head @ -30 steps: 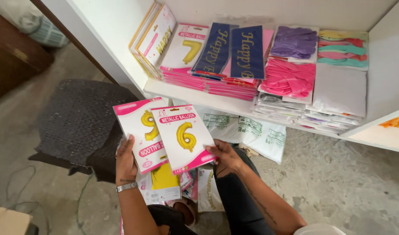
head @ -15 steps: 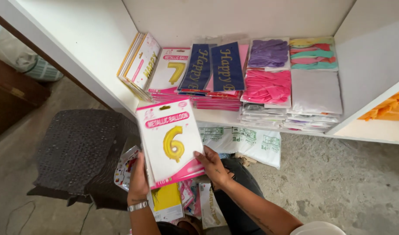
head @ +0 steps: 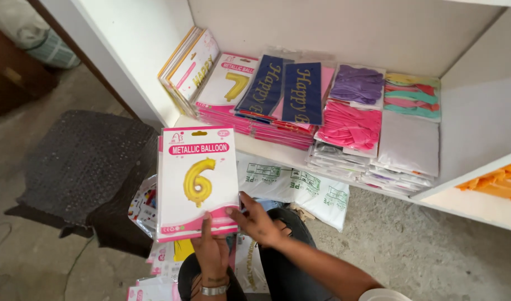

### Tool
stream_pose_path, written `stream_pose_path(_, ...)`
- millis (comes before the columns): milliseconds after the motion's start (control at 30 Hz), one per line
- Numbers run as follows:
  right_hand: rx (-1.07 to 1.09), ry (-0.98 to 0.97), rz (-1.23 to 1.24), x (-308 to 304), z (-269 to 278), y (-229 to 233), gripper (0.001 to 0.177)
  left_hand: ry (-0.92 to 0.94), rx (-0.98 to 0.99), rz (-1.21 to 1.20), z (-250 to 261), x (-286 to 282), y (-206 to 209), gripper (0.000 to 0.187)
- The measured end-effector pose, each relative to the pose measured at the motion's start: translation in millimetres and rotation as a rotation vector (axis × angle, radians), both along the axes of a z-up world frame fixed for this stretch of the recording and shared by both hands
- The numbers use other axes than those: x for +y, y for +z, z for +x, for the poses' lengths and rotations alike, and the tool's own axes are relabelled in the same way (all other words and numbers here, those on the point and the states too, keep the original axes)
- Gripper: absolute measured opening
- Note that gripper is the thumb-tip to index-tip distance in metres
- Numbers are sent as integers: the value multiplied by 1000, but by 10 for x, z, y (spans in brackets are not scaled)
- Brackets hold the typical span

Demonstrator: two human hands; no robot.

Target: The person sits on the floor and organizes various party supplies, including 'Happy Birthday' banners and metallic number balloons, by picking them up from a pile and placing them onto a white shelf. The person handles the items one by one, sorting them into neat stacks.

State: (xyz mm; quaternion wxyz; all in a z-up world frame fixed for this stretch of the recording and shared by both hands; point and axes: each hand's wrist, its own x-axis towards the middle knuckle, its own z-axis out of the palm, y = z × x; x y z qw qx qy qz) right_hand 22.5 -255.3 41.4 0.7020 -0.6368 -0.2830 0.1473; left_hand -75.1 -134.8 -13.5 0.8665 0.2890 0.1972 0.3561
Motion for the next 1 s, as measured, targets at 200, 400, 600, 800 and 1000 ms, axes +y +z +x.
stream_pose_path(200,-986,-346,-515,-124,1262,755,39,58,56,-3,-69,90,419,42)
stream_pose_path(400,-1230,-375,-1021,83,2171,1252,67,52,32,-12,-70,144,365,47)
stream_pose_path(600,-1074,-228,-1190,50,2463,1170,45,7,21,-38,-31,210,366,46)
stream_pose_path(800,-1102,-229,-1082,-41,2390,1289,32,-81,-1,-21,160,134,352,45)
stream_pose_path(1000,-1456,-76,-1056,-91,2547,1045,40,-123,-3,-9,232,95,236,41)
